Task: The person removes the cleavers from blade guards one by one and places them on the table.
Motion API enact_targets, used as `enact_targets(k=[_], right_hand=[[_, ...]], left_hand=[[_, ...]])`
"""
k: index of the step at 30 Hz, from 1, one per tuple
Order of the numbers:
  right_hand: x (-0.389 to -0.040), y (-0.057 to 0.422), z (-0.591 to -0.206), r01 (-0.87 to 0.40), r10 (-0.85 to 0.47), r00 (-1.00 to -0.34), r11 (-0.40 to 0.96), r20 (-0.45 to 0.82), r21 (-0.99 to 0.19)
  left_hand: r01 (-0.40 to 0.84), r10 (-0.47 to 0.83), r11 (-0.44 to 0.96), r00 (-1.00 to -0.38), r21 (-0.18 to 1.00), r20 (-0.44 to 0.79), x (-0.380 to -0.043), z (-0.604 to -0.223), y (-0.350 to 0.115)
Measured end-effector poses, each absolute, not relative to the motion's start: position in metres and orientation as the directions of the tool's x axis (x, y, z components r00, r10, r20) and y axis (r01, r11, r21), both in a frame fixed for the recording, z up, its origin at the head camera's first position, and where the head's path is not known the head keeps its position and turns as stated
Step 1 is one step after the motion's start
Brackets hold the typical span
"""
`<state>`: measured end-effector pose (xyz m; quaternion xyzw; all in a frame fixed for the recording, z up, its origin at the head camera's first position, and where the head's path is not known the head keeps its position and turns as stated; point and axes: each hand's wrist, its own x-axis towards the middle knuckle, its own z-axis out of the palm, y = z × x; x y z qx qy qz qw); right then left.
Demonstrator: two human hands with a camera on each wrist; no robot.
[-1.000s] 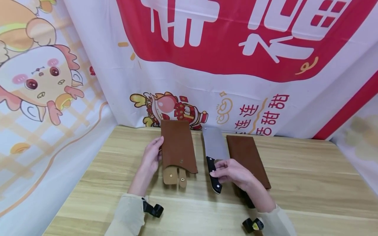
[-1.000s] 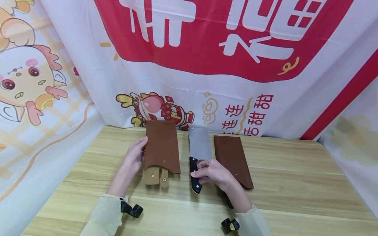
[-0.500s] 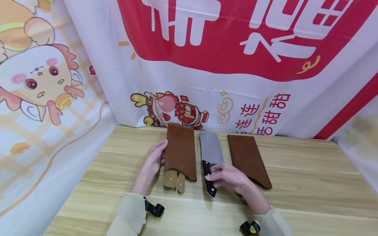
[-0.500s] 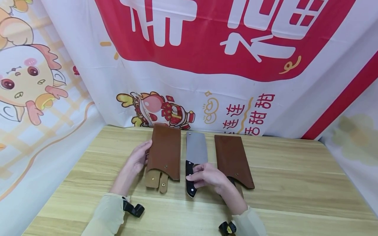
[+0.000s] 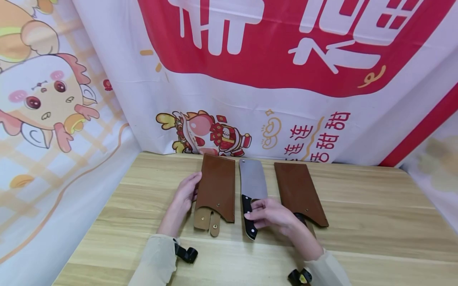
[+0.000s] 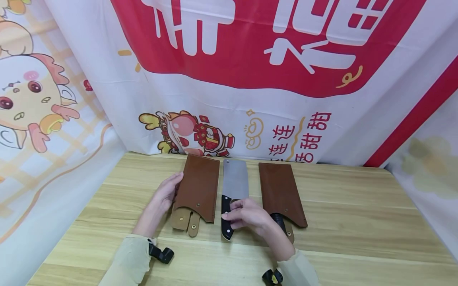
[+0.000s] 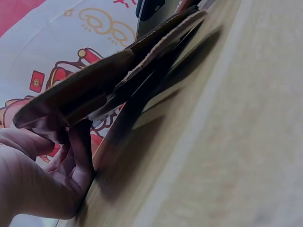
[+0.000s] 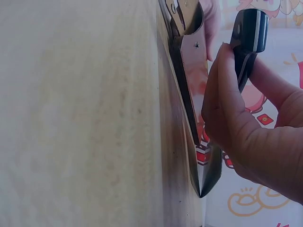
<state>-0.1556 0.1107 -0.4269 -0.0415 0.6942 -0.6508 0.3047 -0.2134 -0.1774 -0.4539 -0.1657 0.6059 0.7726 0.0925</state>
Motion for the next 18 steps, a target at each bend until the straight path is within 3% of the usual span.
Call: enact_targets(k=[8, 18], right_hand=[[-0.1558, 0.1112, -0.4275, 0.343, -0.492, -0.796, 0.113, -0.352, -0.933], [-0.1554, 0.1107, -0.4294, 0.334, -0.495, -0.794, 0.130, -0.353, -0.934]], left_hand=[[-0.345, -0.064, -0.188, -0.930, 0.920, -0.362, -0.2149, -0.4540, -0.1791], [-0.277, -0.064, 0.054, -0.960, 0.959, -0.273, -0.2147, -0.4472, -0.1812]])
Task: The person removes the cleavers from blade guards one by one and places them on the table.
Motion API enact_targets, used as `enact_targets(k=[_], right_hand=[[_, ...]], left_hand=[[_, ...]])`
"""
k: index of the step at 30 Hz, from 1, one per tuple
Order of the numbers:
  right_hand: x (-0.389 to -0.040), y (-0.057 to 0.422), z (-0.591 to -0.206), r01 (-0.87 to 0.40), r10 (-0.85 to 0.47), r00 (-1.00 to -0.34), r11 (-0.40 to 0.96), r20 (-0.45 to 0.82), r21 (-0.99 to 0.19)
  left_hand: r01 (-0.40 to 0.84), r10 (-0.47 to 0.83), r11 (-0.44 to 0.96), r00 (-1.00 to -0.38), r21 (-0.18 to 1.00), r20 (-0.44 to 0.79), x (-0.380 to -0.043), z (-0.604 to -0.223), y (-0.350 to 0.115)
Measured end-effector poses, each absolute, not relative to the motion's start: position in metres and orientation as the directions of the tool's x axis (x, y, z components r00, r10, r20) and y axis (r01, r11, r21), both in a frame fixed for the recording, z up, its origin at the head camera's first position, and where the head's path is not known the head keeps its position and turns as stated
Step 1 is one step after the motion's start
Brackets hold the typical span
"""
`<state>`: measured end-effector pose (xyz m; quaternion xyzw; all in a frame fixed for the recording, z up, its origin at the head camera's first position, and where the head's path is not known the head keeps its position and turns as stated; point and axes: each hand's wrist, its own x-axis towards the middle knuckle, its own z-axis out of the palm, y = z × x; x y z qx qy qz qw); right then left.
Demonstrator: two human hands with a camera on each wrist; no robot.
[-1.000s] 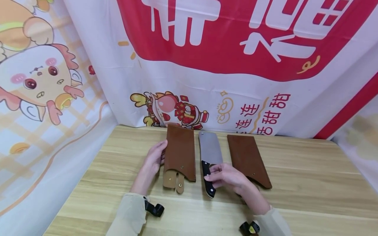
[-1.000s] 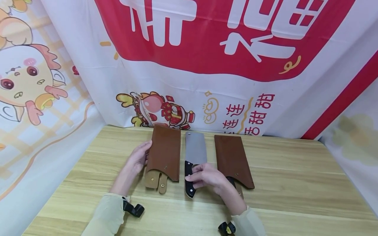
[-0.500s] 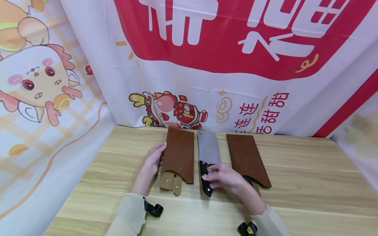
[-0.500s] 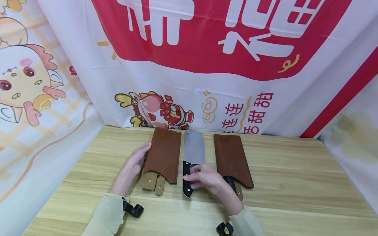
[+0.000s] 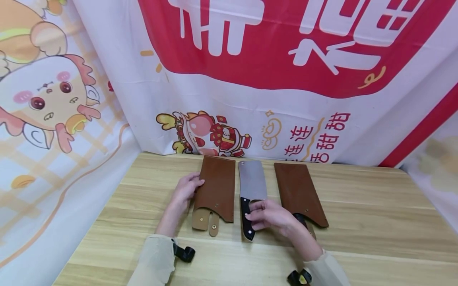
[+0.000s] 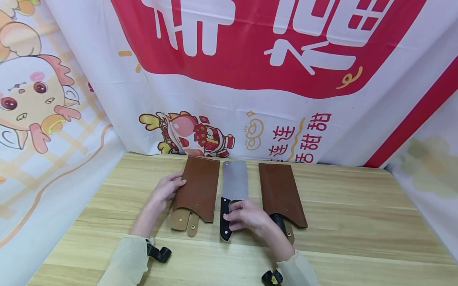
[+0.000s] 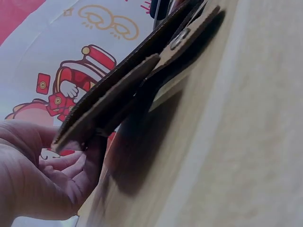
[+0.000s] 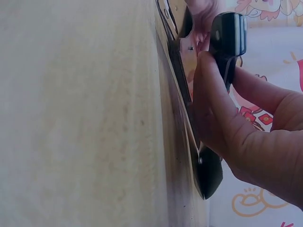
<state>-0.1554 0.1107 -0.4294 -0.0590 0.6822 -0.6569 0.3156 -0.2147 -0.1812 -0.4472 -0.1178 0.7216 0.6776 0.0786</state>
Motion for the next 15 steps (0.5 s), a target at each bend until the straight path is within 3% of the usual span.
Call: enact_targets(k=[15], right_hand=[[-0.1514, 0.1083, -0.4284, 0.303, -0.535, -0.770, 0.172, -0.347, -0.937]], left_hand=[[-0.182, -0.079, 0.317, -0.983, 0.931, -0.165, -0.2081, -0.4397, -0.1798]])
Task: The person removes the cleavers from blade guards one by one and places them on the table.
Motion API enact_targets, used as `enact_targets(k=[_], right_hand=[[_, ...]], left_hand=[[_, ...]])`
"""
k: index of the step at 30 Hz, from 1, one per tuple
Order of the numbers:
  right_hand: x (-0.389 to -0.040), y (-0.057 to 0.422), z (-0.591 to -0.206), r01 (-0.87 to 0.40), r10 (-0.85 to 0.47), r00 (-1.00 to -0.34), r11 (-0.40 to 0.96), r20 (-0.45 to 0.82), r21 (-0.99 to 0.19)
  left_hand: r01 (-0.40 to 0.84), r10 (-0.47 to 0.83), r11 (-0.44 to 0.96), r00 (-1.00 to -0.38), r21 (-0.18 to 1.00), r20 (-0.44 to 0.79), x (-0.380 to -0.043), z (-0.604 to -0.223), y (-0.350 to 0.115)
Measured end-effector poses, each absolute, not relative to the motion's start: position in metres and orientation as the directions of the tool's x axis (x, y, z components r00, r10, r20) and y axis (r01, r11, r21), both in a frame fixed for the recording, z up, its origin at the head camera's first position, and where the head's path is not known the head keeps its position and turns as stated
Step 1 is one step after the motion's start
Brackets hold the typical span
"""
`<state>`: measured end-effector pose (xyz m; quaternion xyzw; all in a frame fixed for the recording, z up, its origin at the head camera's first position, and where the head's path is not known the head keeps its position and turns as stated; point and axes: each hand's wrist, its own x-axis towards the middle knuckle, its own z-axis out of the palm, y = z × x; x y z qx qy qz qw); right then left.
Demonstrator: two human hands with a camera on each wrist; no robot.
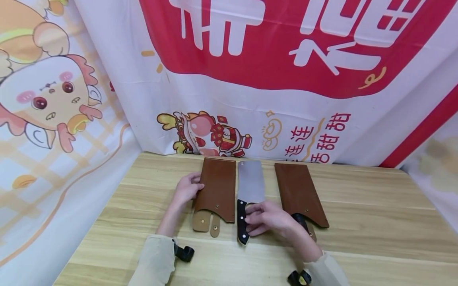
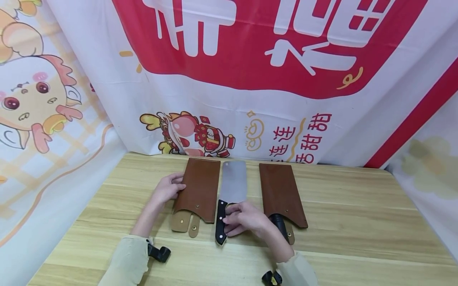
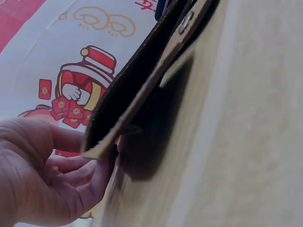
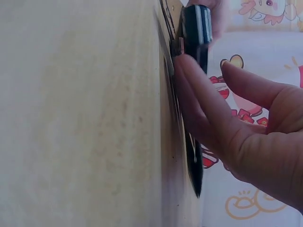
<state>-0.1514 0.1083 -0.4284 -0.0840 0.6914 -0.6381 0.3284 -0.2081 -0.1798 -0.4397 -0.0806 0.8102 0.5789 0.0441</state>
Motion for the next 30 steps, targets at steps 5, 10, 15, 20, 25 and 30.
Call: enact_targets(k=[5, 10, 15, 20, 25, 30], right_hand=[[-0.150, 0.115, -0.421, 0.249, -0.498, -0.797, 0.243, -0.341, -0.937], [-0.154, 0.137, -0.409, 0.183, -0.460, -0.846, 0.225, -0.270, -0.957], [-0.153, 0.162, -0.398, 0.156, -0.406, -0.887, 0.187, -0.221, -0.970], [-0.152, 0.184, -0.390, 0.149, -0.371, -0.905, 0.182, -0.208, -0.972], [-0.150, 0.204, -0.386, 0.162, -0.355, -0.911, 0.164, -0.211, -0.973], [-0.144, 0.224, -0.381, 0.175, -0.330, -0.915, 0.196, -0.233, -0.965]], left_hand=[[-0.119, -0.059, 0.474, -0.993, 0.873, -0.103, -0.207, -0.432, -0.176], [-0.123, -0.052, 0.551, -0.992, 0.826, -0.113, -0.206, -0.424, -0.171], [-0.112, -0.055, 0.575, -0.994, 0.810, -0.098, -0.203, -0.415, -0.164], [-0.069, -0.025, 0.575, -0.997, 0.815, -0.067, -0.202, -0.405, -0.147], [-0.043, 0.005, 0.524, -0.999, 0.850, -0.054, -0.203, -0.397, -0.126], [-0.023, 0.028, 0.498, -0.999, 0.867, -0.043, -0.202, -0.393, -0.103]])
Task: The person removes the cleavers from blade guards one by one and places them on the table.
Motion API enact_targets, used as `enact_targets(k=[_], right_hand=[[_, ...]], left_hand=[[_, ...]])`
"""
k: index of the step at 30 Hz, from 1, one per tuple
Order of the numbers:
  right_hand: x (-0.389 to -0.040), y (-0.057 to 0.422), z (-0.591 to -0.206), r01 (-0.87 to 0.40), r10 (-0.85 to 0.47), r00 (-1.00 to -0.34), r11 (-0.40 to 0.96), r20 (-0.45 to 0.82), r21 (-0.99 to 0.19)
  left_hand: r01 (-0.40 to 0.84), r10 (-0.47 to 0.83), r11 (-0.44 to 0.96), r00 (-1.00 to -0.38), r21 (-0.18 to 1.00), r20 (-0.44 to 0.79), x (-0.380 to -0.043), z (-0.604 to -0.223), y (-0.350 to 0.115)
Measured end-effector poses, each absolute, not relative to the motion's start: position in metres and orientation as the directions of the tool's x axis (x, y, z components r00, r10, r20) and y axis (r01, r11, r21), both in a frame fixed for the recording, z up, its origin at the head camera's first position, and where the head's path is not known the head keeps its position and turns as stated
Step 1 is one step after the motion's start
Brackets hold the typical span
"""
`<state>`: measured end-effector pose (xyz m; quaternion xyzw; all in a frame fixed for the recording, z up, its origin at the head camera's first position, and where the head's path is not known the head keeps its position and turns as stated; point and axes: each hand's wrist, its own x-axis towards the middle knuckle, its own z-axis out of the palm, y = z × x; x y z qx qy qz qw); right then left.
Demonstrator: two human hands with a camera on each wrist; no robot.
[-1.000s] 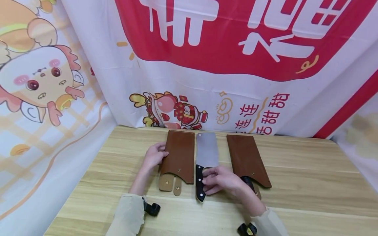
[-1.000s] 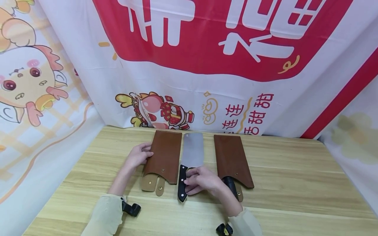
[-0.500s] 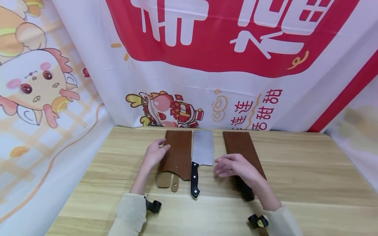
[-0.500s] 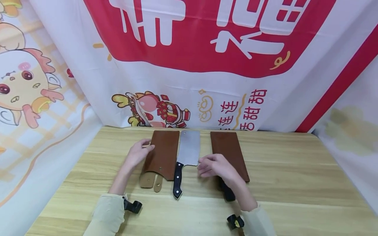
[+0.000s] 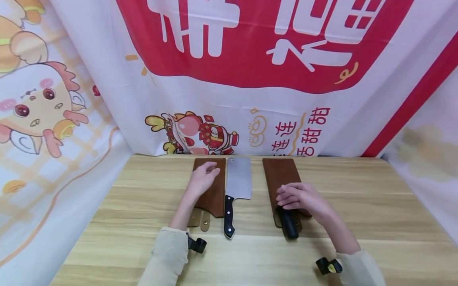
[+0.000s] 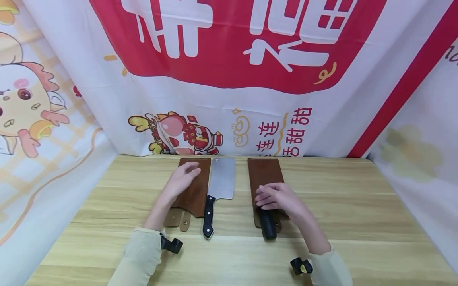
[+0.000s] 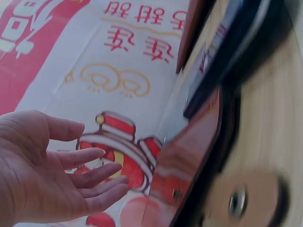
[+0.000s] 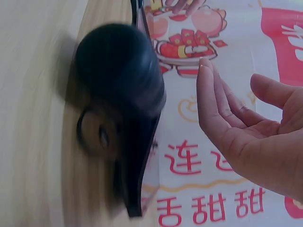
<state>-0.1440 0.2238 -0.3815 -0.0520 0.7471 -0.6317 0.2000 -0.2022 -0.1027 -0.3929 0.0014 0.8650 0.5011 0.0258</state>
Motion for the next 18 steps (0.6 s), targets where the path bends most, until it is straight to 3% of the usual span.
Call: enact_targets(k=[18], right_hand=[[-0.119, 0.281, -0.400, 0.238, -0.310, -0.915, 0.101, -0.258, -0.966]], left_hand=[[0.086, 0.194, 0.460, -0.981, 0.884, -0.006, -0.192, -0.404, -0.013]])
